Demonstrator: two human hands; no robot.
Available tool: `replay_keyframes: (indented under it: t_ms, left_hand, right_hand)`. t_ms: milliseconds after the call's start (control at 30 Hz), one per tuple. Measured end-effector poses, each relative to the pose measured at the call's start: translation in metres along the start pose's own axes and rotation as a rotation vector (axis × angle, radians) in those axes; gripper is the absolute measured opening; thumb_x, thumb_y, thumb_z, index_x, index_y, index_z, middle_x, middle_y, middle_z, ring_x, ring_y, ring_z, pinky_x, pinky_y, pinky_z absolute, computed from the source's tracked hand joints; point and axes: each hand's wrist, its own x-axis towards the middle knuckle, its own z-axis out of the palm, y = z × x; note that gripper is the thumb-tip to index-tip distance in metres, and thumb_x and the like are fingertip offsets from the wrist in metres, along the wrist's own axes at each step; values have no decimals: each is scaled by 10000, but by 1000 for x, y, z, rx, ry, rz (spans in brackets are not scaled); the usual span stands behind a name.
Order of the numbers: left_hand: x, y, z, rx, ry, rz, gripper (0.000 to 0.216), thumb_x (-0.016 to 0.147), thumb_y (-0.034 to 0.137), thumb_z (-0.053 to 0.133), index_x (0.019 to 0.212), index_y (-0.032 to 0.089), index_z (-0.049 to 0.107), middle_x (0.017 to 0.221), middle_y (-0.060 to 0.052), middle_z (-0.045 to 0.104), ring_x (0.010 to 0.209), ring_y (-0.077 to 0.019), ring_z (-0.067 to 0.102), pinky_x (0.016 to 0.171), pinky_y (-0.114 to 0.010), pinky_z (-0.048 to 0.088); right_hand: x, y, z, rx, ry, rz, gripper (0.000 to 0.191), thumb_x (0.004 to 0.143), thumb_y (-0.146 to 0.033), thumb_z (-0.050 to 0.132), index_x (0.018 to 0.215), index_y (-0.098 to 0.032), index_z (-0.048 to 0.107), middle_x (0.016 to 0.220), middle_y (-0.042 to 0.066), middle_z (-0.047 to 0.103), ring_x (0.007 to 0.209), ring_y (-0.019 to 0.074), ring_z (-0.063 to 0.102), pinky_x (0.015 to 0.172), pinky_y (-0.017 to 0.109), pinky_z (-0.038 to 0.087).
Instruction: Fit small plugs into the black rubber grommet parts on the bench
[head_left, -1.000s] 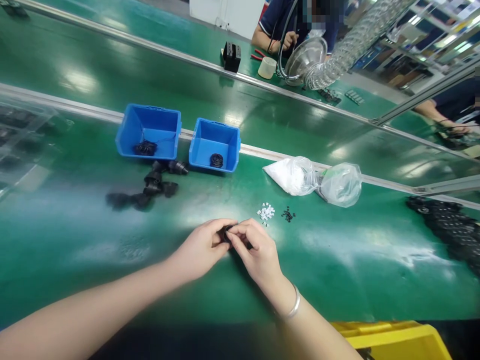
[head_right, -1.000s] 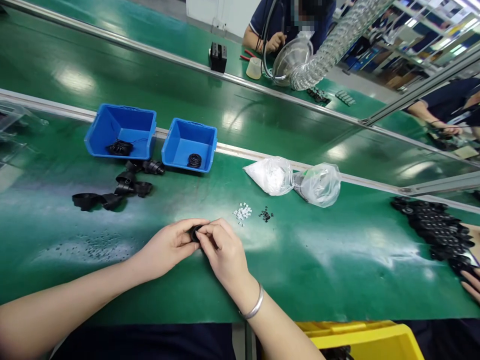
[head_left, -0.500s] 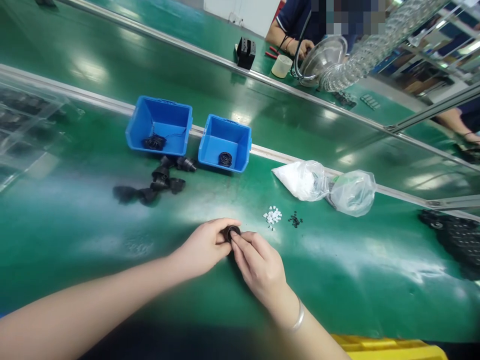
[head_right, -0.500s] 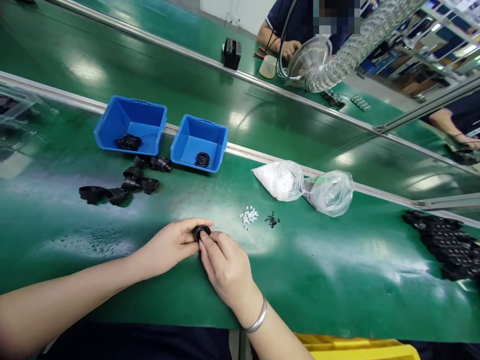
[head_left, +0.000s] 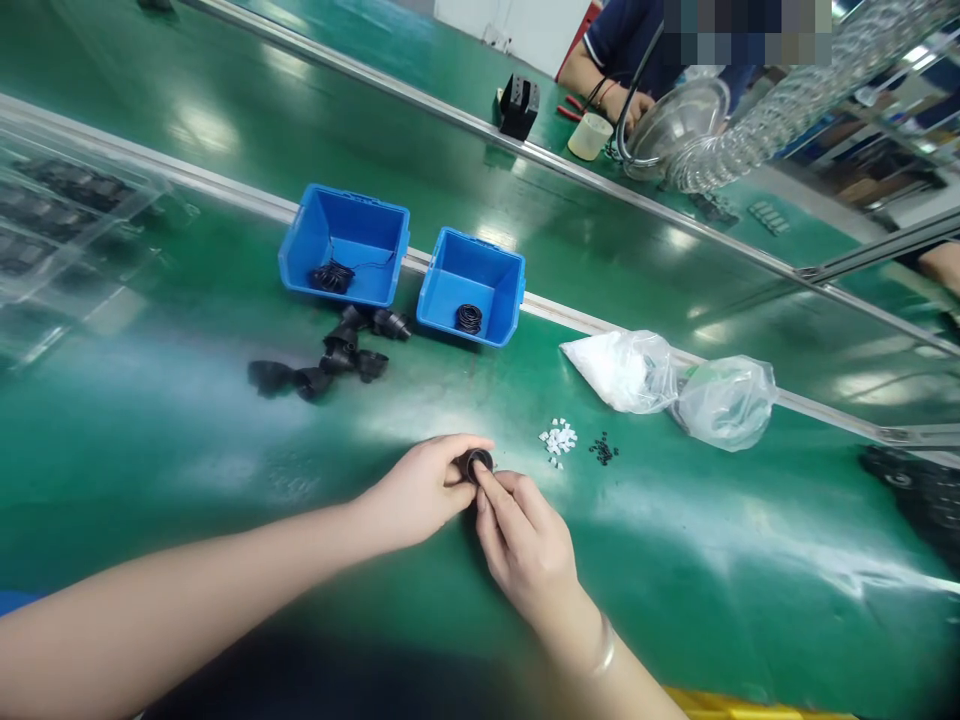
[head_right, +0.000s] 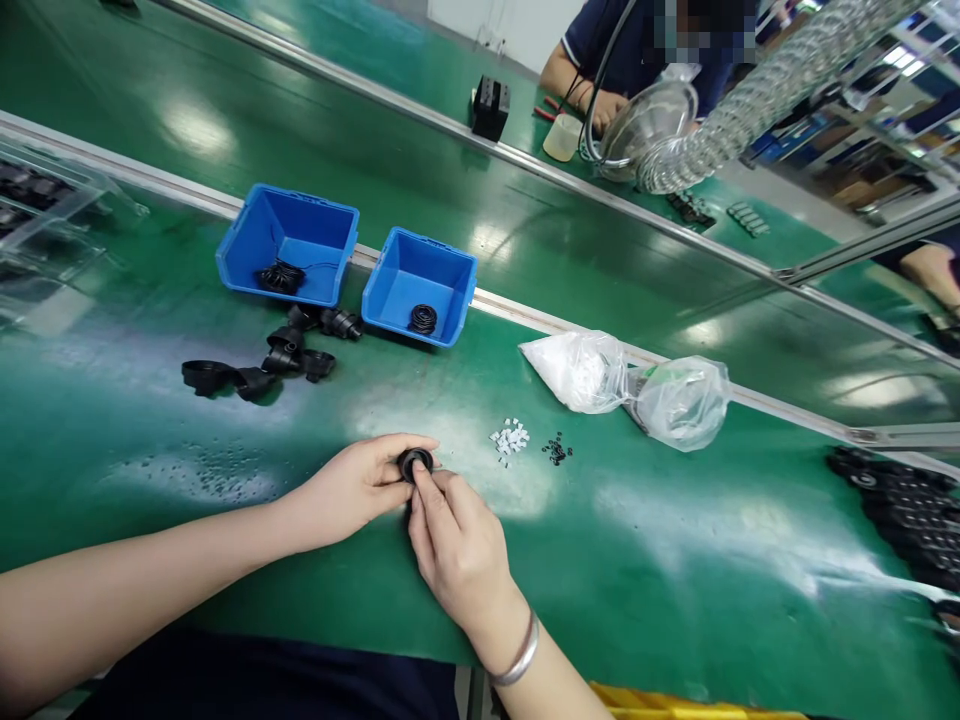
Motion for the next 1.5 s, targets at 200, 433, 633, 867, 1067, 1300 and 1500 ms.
replay_keyframes:
  t_ms: [200,433,633,867,1067,1300,1500]
  left_hand:
    - [2,-3,0,-16,4,12,468,764,148,553,1230,183,536,905,-42,688,787,-184,663,689,-285,509]
    - [1,-4,-1,-26,19,38,471,743,128,575,1208,200,574,926,-34,695,795,-175,665,700,-270,526]
    - [1,2,-1,-184,-58,20,476,774,163,623,1239,168,524,1069,-78,674,1015,-233,654,898,-379,509]
    - [-5,19,2,-317,-111,-52,325,881,279,561,1179,150,559,1197,-105,610,1005,-226,673,969,-420,494]
    - [-6,17,3,-260,-132,-58,329,857,322,599,1141,155,588,1167,-103,619,951,-220,678,926,-420,516]
    - [-9,16,11,-25,-142,28,437,852,269,572,1267,167,479,965,-62,621,858,-173,633,805,-331,517]
    - [-9,28,-7,607,-33,302,522,886,324,510,1378,218,374,1216,-127,546,920,-195,612,847,-353,500]
  right_hand:
    - [-3,0,4,-7,48,18,623,841,-4,532,1423,-162,374,1007,123,557,902,193,571,741,319,542]
    - [2,-1,-1,-55,-86,8,535,872,-79,499,1393,-158,408,941,106,590,838,208,582,679,329,537]
    - [3,4,-10,67,89,70,515,873,-72,489,1368,-202,432,992,102,597,846,186,593,688,306,540]
    - [7,11,-21,108,260,199,413,880,-80,486,1273,-205,510,855,46,580,659,137,550,635,282,519]
    - [9,11,-27,147,149,141,374,901,-124,441,1265,-189,499,880,54,587,710,144,570,644,287,514]
    - [10,2,-37,-54,-163,-130,418,892,-205,517,1303,-157,457,1007,104,645,852,219,631,709,361,541]
    - [-8,22,-64,-64,-131,34,286,905,-298,544,1171,-191,533,866,52,679,718,170,654,610,267,494]
